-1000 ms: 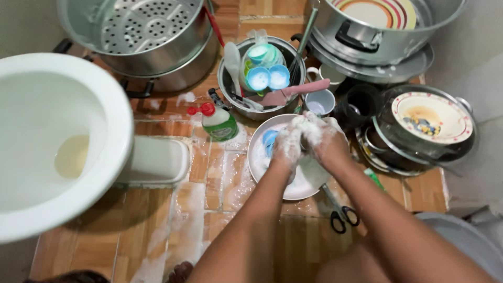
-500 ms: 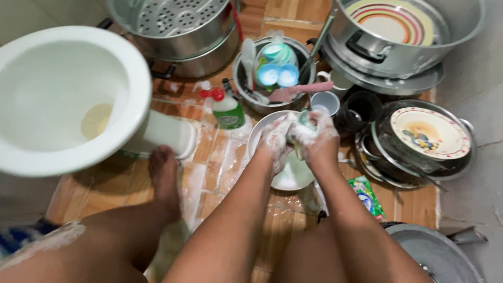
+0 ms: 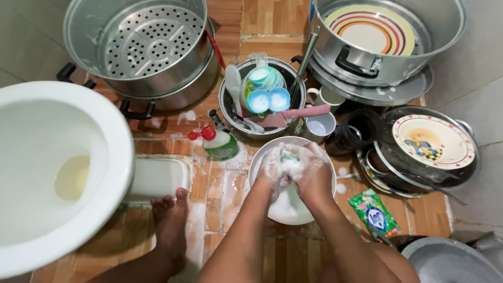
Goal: The person washes several dishes, cups, and a steamer tray by hand with a sponge in a soapy basin on the floor. They scrub each item individually before placing it into a separate container.
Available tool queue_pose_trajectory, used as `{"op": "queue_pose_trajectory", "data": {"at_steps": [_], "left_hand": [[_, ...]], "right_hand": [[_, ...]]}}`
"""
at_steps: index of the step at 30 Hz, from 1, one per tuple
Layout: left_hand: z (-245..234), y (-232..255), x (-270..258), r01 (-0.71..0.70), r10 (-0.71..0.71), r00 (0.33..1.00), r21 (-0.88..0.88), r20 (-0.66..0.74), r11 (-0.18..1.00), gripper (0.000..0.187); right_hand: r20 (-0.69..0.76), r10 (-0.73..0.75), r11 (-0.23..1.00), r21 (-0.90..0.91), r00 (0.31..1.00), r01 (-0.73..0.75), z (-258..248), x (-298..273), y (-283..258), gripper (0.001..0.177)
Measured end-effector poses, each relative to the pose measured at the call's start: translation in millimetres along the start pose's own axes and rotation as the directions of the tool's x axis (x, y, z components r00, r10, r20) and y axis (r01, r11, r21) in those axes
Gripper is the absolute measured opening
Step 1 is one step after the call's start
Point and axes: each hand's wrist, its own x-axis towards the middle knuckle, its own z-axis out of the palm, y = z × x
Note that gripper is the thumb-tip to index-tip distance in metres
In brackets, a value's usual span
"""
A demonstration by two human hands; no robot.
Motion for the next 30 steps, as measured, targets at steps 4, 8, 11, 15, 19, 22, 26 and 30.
{"op": "queue_pose_trajectory", "data": {"at_steps": [4, 8, 11, 15, 19, 22, 26, 30], "left_hand": [[-2.8, -16.7, 27.3, -0.058, 0.058, 0.998, 0.047, -0.010, 0.997, 0.033], [-13.0, -24.7, 32.3, -0.219, 0.212, 0.970, 0.048, 0.116, 0.975, 0.039], [-18.2, -21.6, 30.3, 0.031, -0.023, 0.998, 0.138, -0.054, 0.990, 0.033], [-16.3, -32.0, 39.2, -0.085, 0.084, 0.996, 0.116, 0.013, 0.990, 0.039], [-10.2, -40.4, 60.1, -0.498, 0.537, 0.834, 0.592, 0.127, 0.634, 0.045], [-2.8, -49.2, 71.7, -0.613, 0.797, 0.537, 0.777, 0.276, 0.144, 0.042], [-3.9, -40.7, 58.1, -0.413, 0.418, 0.898, -0.066, 0.137, 0.908, 0.046], [0.7, -28.9, 35.3, -0.336, 0.359, 0.932, 0.255, -0.051, 0.907, 0.039]], "right_hand": [[-0.016, 0.101, 0.993, -0.061, 0.995, -0.102, 10.5, 2.7, 6.4, 0.033], [0.036, 0.051, 0.997, -0.065, 0.998, -0.049, 24.2, 2.2, 29.7, 0.047], [0.239, 0.160, 0.987, -0.014, 0.958, -0.161, 29.5, -2.4, 45.2, 0.036], [0.096, -0.190, 0.981, -0.011, 0.977, 0.192, 30.1, -12.4, 50.0, 0.045], [0.017, -0.042, 0.970, -0.240, 0.999, 0.045, 36.6, -3.0, 59.8, 0.035], [0.110, 0.335, 0.926, 0.143, 0.936, -0.349, 39.5, 4.0, 76.0, 0.023], [0.274, 0.285, 0.707, 0.587, 0.918, -0.395, 39.3, -0.7, 84.7, 0.024], [0.015, -0.131, 0.987, 0.099, 0.991, 0.128, 33.1, -3.7, 71.4, 0.026]]}}
